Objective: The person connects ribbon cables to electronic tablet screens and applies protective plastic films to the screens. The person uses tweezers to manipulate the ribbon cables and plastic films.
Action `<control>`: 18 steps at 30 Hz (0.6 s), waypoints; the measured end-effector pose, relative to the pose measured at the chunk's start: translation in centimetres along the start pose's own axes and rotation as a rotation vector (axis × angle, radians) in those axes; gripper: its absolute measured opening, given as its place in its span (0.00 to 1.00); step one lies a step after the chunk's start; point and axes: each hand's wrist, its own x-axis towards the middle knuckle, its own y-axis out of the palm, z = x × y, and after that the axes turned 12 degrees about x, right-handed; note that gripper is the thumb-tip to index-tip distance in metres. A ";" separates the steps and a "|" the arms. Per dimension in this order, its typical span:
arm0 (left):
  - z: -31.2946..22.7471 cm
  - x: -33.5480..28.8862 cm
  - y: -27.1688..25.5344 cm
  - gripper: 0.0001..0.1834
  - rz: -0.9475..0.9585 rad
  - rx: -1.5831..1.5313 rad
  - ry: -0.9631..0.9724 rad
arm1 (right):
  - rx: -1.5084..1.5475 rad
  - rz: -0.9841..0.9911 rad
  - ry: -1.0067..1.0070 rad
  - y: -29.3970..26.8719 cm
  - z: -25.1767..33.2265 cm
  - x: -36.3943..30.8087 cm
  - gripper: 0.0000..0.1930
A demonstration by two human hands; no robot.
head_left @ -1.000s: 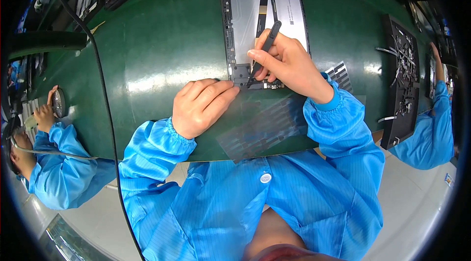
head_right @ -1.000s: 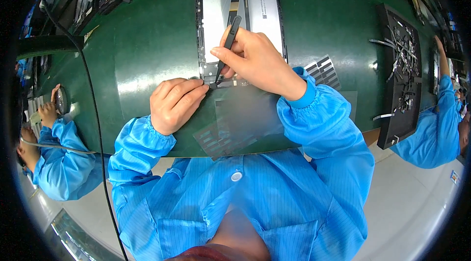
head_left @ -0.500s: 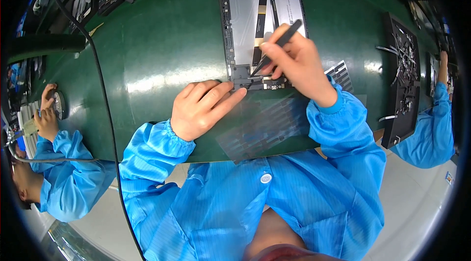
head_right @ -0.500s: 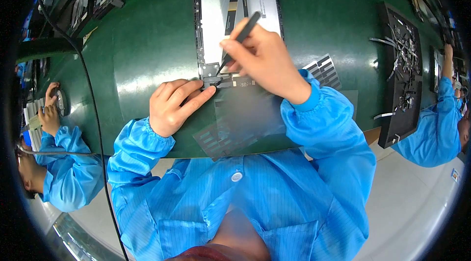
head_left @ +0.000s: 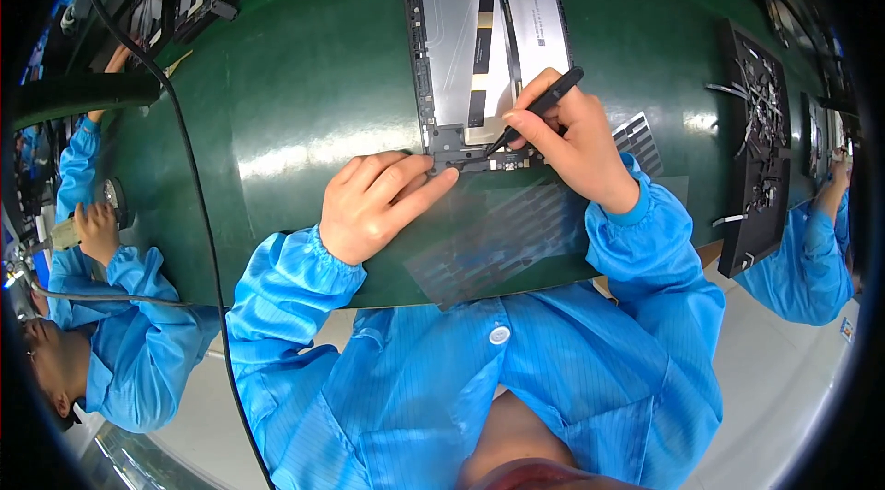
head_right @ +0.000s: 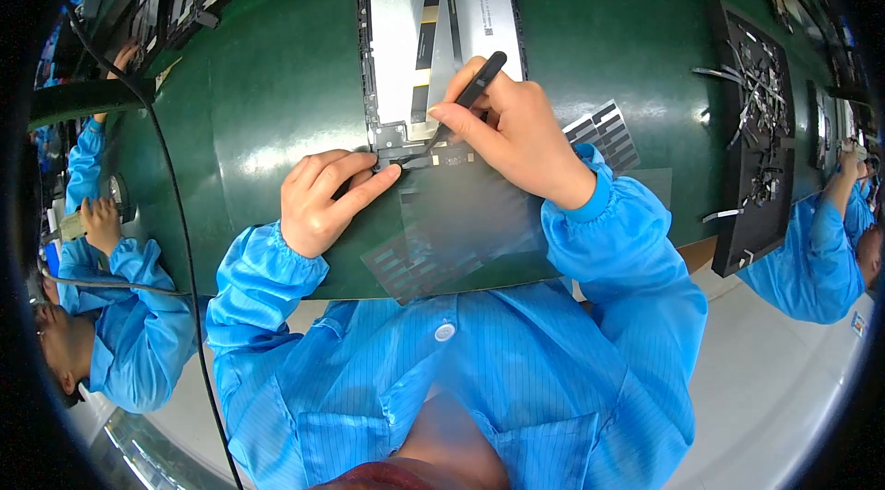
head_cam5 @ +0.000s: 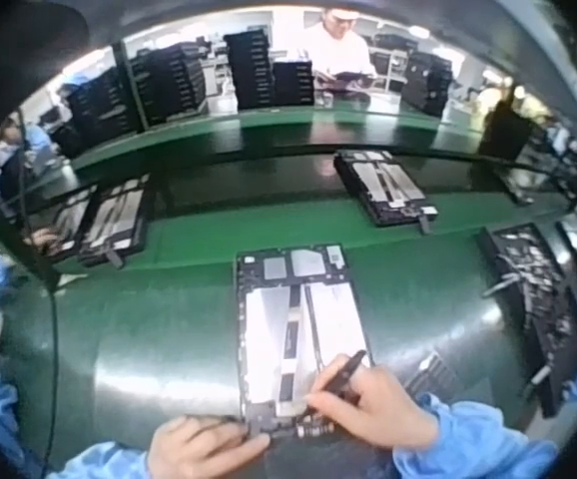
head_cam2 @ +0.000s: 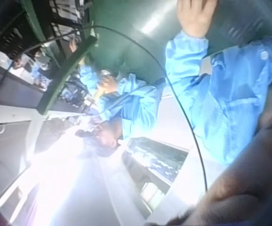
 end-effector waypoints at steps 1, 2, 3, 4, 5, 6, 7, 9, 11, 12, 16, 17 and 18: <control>0.0 0.0 0.1 0.24 0.001 0.001 0.001 | 0.048 -0.004 0.019 0.0 0.1 0.0 0.09; 0.0 0.0 0.2 0.24 -0.009 -0.002 0.003 | 0.096 -0.008 0.037 -0.1 0.2 0.0 0.09; -0.1 0.0 0.3 0.24 -0.019 -0.004 0.005 | 0.098 -0.008 0.037 -0.1 0.1 0.0 0.09; -0.1 -0.1 0.4 0.24 -0.018 -0.003 0.005 | 0.092 -0.005 0.047 -0.2 0.1 -0.1 0.09; -0.2 -0.1 0.4 0.24 -0.016 -0.016 -0.004 | 0.087 -0.001 0.058 -0.3 0.0 -0.1 0.09; -0.3 -0.1 0.4 0.25 -0.013 -0.030 -0.012 | 0.088 -0.002 0.057 -0.3 0.0 -0.2 0.09; -0.4 0.0 0.4 0.25 -0.013 -0.030 -0.011 | 0.085 -0.004 0.062 -0.3 0.0 -0.2 0.09; -0.6 0.1 0.3 0.26 -0.008 -0.001 -0.004 | 0.082 -0.007 0.066 -0.2 0.0 -0.2 0.10; -0.6 -0.1 0.4 0.27 -0.002 0.007 -0.009 | 0.058 0.002 0.054 -0.1 0.0 -0.2 0.10; -0.7 -0.1 0.4 0.27 0.001 0.014 -0.011 | 0.058 -0.001 0.053 -0.1 0.0 -0.2 0.10; -0.8 0.2 0.4 0.27 0.011 0.010 -0.019 | 0.039 -0.009 0.048 -0.1 0.0 -0.2 0.10; -0.8 0.2 0.4 0.27 0.012 0.006 -0.022 | 0.036 -0.013 0.043 -0.1 0.0 -0.2 0.10; -0.8 0.1 0.5 0.27 0.013 0.003 -0.025 | 0.037 -0.014 0.043 -0.1 0.0 -0.2 0.10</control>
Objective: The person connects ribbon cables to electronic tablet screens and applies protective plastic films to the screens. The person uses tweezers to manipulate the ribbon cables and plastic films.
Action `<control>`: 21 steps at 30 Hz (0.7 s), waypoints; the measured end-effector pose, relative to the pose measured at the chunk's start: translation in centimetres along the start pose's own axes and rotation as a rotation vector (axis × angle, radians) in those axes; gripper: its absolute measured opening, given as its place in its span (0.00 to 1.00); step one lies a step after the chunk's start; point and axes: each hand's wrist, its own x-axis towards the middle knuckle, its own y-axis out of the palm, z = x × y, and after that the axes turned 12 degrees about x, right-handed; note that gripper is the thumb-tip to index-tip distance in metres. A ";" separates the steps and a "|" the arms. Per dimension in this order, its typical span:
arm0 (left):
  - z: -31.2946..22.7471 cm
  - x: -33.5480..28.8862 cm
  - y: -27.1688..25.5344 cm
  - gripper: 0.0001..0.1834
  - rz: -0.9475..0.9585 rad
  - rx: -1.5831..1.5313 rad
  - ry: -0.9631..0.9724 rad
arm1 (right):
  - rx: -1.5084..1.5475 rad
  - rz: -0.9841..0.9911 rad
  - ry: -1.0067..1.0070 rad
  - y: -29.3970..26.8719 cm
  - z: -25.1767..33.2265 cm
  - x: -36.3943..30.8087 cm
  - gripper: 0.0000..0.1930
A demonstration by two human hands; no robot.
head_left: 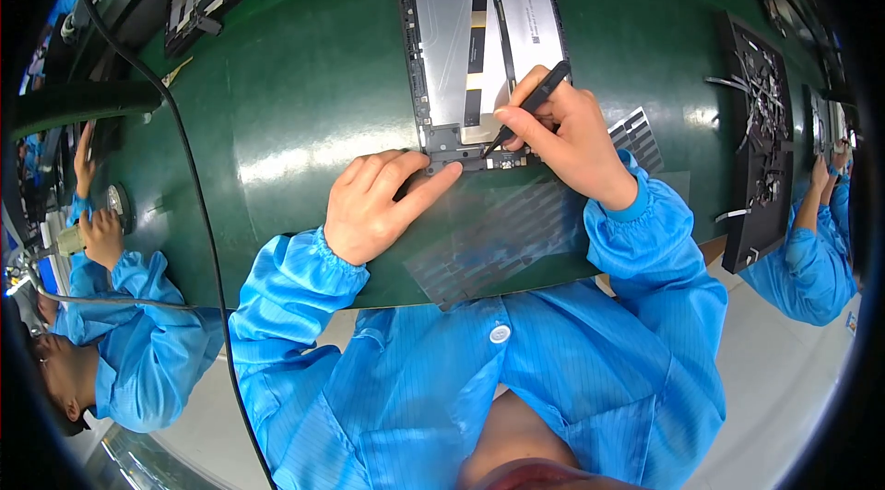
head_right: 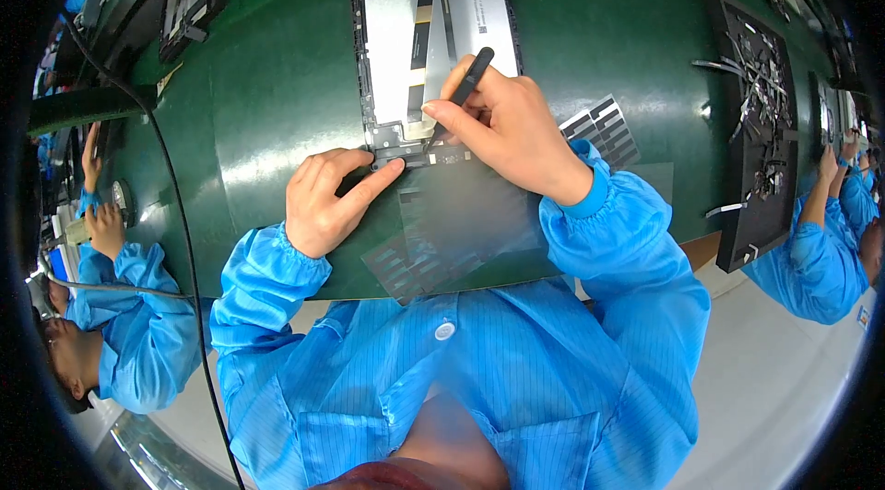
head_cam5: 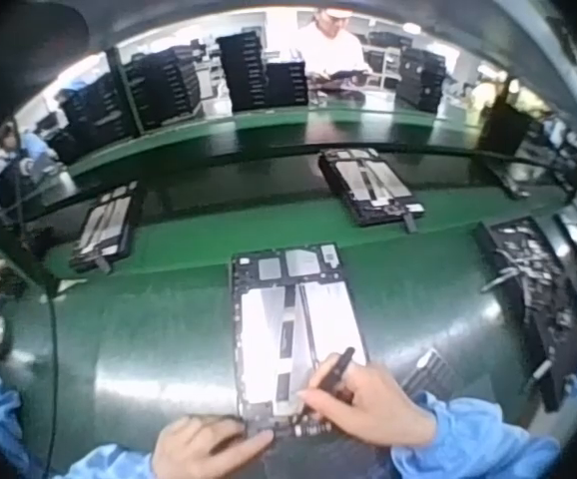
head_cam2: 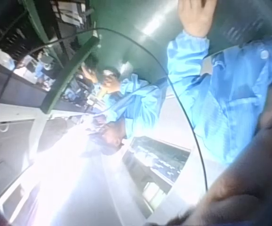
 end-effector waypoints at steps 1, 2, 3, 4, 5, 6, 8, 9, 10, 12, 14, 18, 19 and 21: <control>0.0 -0.1 0.1 0.27 0.001 0.000 0.001 | -0.011 0.001 -0.006 0.0 0.0 0.0 0.10; 0.0 -0.2 0.2 0.27 0.005 -0.003 -0.008 | -0.021 0.002 -0.012 0.0 -0.1 0.1 0.10; 0.0 -0.2 0.3 0.28 0.009 -0.005 -0.018 | -0.020 0.000 -0.012 0.0 -0.1 0.1 0.10; -0.1 -0.1 0.2 0.28 0.010 -0.006 -0.017 | -0.028 0.001 -0.019 0.1 -0.1 0.1 0.10; -0.3 0.1 0.0 0.28 0.013 0.015 -0.033 | -0.037 0.001 -0.025 0.1 -0.1 0.1 0.10; -0.5 0.3 -0.1 0.28 0.016 0.036 -0.051 | -0.037 0.002 -0.025 0.0 -0.3 0.1 0.10; -1.3 1.1 0.1 0.28 0.028 0.016 -0.059 | -0.029 -0.002 -0.040 -0.2 -0.6 0.0 0.09; -1.4 1.4 0.1 0.29 0.039 -0.003 -0.063 | -0.031 -0.001 -0.041 -0.1 -0.5 0.0 0.09; -1.3 1.5 0.2 0.28 0.039 -0.004 -0.047 | -0.016 -0.015 -0.046 -0.1 -0.4 0.0 0.09; -0.7 1.2 0.2 0.27 0.047 -0.024 -0.028 | -0.004 -0.029 -0.054 0.0 -0.4 -0.1 0.08; -0.2 0.6 0.3 0.26 0.053 -0.042 -0.007 | 0.021 -0.056 -0.059 0.0 -0.4 -0.2 0.09; 0.0 -0.3 0.8 0.27 -0.009 -0.037 -0.009 | 0.048 -0.049 -0.081 0.0 -0.6 -0.2 0.09; 0.0 -0.2 0.8 0.27 -0.047 -0.036 0.003 | 0.064 -0.043 -0.070 0.0 -0.6 -0.3 0.08; -0.9 0.7 0.9 0.28 -0.072 -0.023 0.003 | 0.083 -0.025 -0.071 0.0 -1.0 -0.5 0.07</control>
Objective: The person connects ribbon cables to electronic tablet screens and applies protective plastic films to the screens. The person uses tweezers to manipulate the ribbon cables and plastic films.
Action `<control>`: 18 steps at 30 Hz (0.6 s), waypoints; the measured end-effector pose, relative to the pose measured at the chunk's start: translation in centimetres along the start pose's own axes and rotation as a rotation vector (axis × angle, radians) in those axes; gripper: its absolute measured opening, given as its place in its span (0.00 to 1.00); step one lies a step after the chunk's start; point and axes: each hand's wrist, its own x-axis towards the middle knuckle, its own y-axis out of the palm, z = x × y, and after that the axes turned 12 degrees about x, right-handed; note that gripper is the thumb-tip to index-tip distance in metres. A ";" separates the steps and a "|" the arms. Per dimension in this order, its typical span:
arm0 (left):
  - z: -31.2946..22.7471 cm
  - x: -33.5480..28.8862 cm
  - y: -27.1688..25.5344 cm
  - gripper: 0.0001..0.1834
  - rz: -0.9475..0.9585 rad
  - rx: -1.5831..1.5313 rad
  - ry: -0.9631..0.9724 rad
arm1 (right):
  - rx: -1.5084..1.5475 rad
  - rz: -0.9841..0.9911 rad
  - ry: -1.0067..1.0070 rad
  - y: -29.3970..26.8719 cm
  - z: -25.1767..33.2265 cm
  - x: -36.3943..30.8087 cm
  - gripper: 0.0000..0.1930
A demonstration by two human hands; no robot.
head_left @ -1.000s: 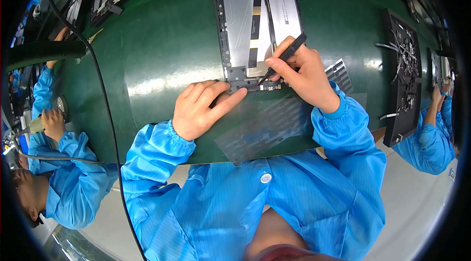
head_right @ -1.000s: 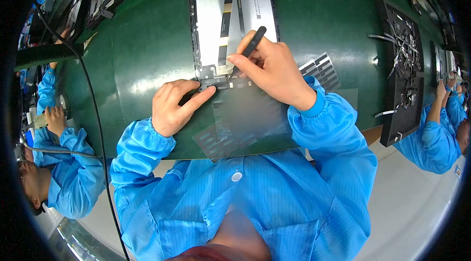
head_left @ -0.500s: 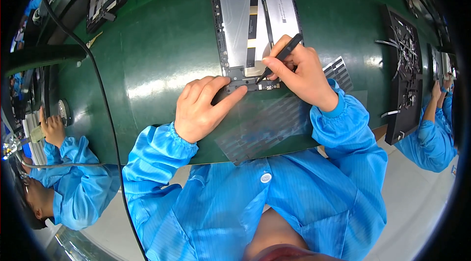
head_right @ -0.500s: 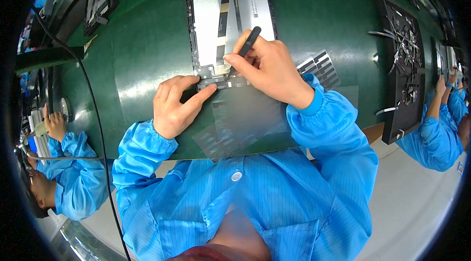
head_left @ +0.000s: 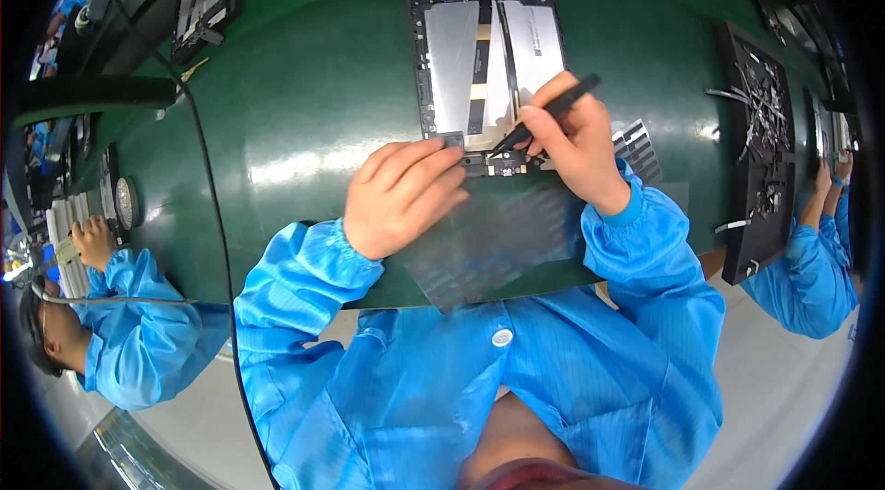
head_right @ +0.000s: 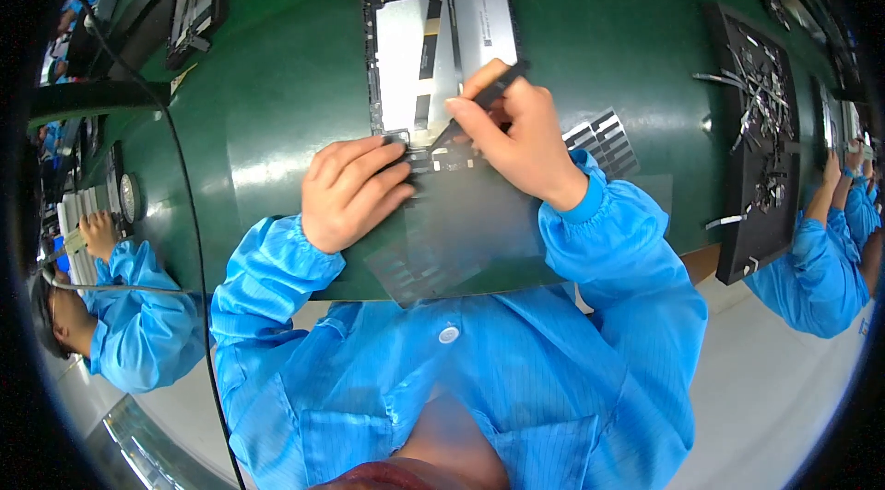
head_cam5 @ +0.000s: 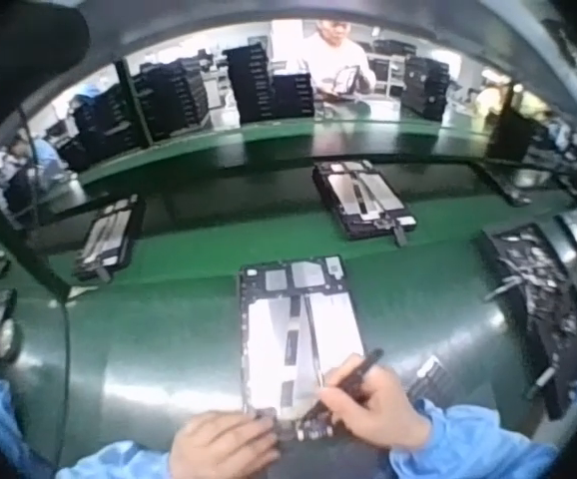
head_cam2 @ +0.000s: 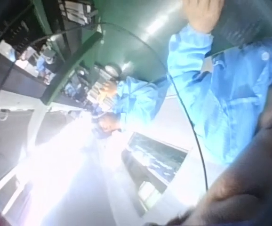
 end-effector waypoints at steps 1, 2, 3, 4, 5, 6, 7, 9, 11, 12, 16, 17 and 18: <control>-0.4 0.7 0.3 0.28 -0.022 -0.001 0.006 | 0.064 -0.083 -0.124 -0.1 -0.6 -0.3 0.06; -0.6 1.2 0.5 0.28 -0.027 0.014 0.004 | 0.131 -0.164 -0.247 -0.2 -1.2 -0.6 0.05; -0.7 1.9 0.5 0.28 0.027 0.056 -0.013 | 0.152 -0.207 -0.330 -0.6 -1.3 -0.7 0.05; -0.3 2.4 0.6 0.28 0.081 0.099 -0.033 | 0.151 -0.261 -0.407 -1.0 -1.6 -0.4 0.07; 0.8 2.9 0.9 0.26 0.092 0.091 -0.064 | 0.169 -0.283 -0.427 -1.5 -1.7 -0.1 0.08; 2.2 3.7 1.5 0.26 0.086 0.108 -0.070 | 0.183 -0.306 -0.448 -2.0 -1.7 0.1 0.10; 4.0 4.6 2.3 0.26 0.045 0.143 -0.115 | 0.112 -0.341 -0.448 -2.4 -1.8 0.3 0.11; 8.0 6.4 3.7 0.25 -0.027 0.220 -0.198 | 0.002 -0.389 -0.400 -2.2 -1.7 0.4 0.14; 13.1 7.9 4.8 0.23 -0.102 0.323 -0.263 | 0.019 -0.302 -0.345 -1.9 -2.1 0.8 0.14; 15.9 8.5 5.5 0.22 -0.141 0.381 -0.292 | 0.025 -0.225 -0.278 -2.0 -2.5 1.0 0.15; 24.2 10.2 6.9 0.19 -0.147 0.500 -0.276 | -0.082 -0.159 -0.221 -1.8 -2.9 1.5 0.14; 25.8 10.6 6.5 0.18 -0.248 0.478 -0.251 | -0.145 -0.159 -0.227 -2.2 -3.0 1.6 0.13; 27.7 10.6 5.9 0.17 -0.347 0.451 -0.219 | -0.142 -0.176 -0.231 -2.1 -3.0 1.7 0.13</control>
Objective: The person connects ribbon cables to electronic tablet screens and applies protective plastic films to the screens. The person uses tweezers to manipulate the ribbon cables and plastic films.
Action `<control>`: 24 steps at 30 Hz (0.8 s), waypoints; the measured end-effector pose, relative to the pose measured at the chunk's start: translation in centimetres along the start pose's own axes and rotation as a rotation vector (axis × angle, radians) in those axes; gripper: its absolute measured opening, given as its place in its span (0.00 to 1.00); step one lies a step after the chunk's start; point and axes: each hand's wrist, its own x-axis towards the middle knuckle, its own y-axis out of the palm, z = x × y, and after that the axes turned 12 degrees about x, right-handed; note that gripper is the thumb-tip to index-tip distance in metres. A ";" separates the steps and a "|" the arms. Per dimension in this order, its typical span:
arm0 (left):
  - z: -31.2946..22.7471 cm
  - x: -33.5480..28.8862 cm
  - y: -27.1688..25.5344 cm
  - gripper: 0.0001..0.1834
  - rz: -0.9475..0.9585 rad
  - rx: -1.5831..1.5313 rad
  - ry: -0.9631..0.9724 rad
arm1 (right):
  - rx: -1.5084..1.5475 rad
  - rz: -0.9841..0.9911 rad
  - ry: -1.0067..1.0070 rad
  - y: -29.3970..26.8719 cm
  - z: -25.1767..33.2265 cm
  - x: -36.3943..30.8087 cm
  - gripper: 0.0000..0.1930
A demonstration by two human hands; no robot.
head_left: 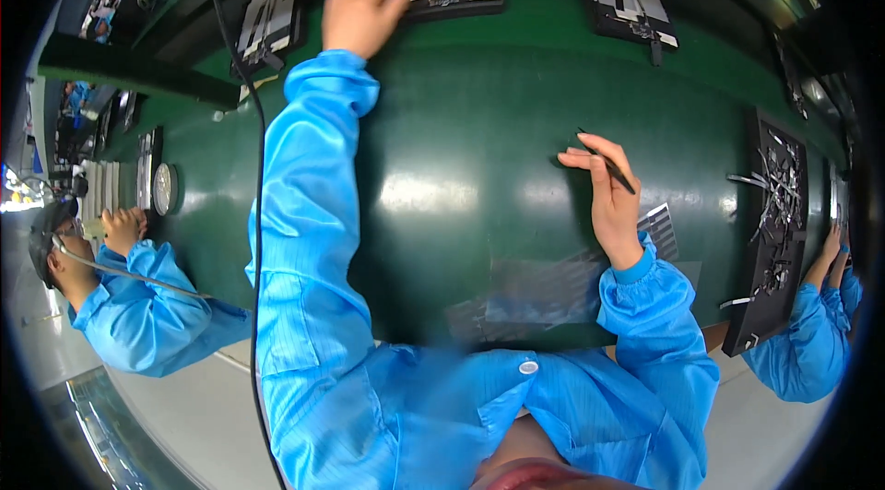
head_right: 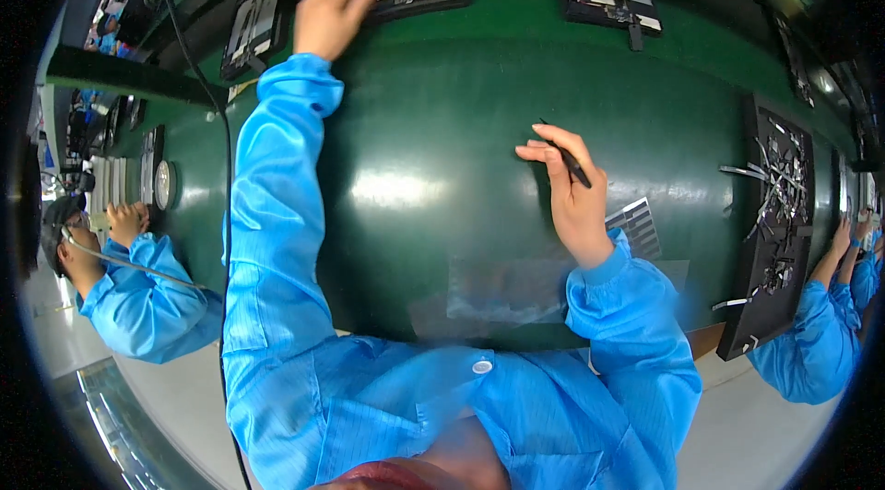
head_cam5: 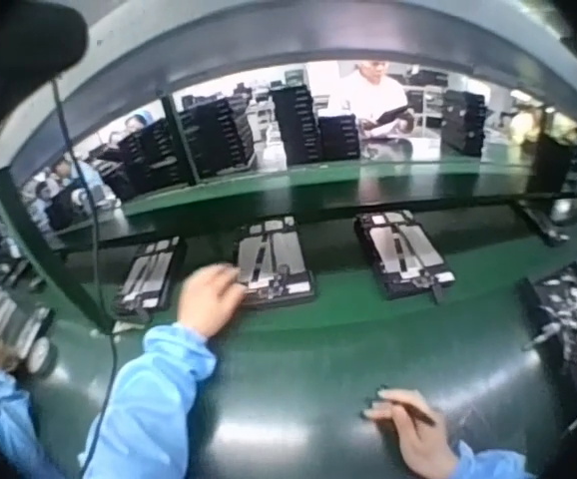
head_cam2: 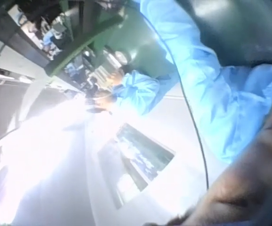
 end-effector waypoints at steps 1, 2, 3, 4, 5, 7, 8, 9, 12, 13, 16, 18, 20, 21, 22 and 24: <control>2.5 0.2 -0.1 0.16 0.086 0.191 -0.131 | -0.027 -0.004 -0.018 0.4 0.1 0.1 0.13; 6.1 0.0 -0.4 0.16 0.168 0.384 -0.262 | -0.055 -0.007 -0.038 0.9 0.1 0.5 0.12; 11.9 -2.2 -0.3 0.17 0.377 0.691 -0.295 | -0.073 0.040 -0.021 1.1 0.7 0.7 0.12; 13.1 -2.6 -1.6 0.20 0.433 0.751 -0.399 | -0.081 0.004 -0.018 0.7 0.6 0.7 0.12; 19.3 -6.6 -1.1 0.25 0.222 0.816 -0.692 | -0.055 0.039 -0.020 1.0 0.8 0.7 0.12; 22.1 -7.8 -1.7 0.33 0.551 0.669 -1.083 | 0.004 0.030 -0.002 0.8 0.7 0.5 0.12; 27.4 -11.3 -1.2 0.35 0.579 0.684 -1.170 | 0.013 0.033 -0.008 1.0 0.7 0.6 0.12; 27.4 -10.7 0.6 0.33 0.603 0.676 -1.153 | 0.014 0.019 0.000 0.9 0.6 0.5 0.12; 28.5 -9.9 1.3 0.29 0.831 0.482 -1.021 | 0.015 0.000 0.011 0.6 0.4 0.3 0.12; 27.4 -9.1 1.3 0.32 0.815 0.371 -1.063 | 0.009 -0.005 0.010 0.5 0.5 0.3 0.12; 32.4 -13.5 0.5 0.35 0.701 0.251 -1.010 | 0.033 0.052 -0.008 1.2 1.0 0.7 0.12; 26.5 -10.9 3.1 0.22 0.349 -0.054 -1.155 | -0.018 -0.005 -0.001 1.0 0.4 0.6 0.11; 21.7 -7.5 -0.2 0.17 -0.020 -0.707 -1.546 | 0.033 -0.013 0.008 0.8 0.3 0.6 0.11; 22.5 -8.5 -1.8 0.15 -0.103 -0.707 -1.419 | 0.051 0.009 0.031 0.9 0.8 0.7 0.11; 21.8 -8.3 -3.1 0.15 -0.169 -0.714 -1.287 | 0.049 0.009 0.030 0.7 0.8 0.7 0.11; 20.8 -9.7 -6.5 0.13 -0.190 -0.883 -1.199 | 0.045 0.019 0.057 0.4 0.7 0.8 0.12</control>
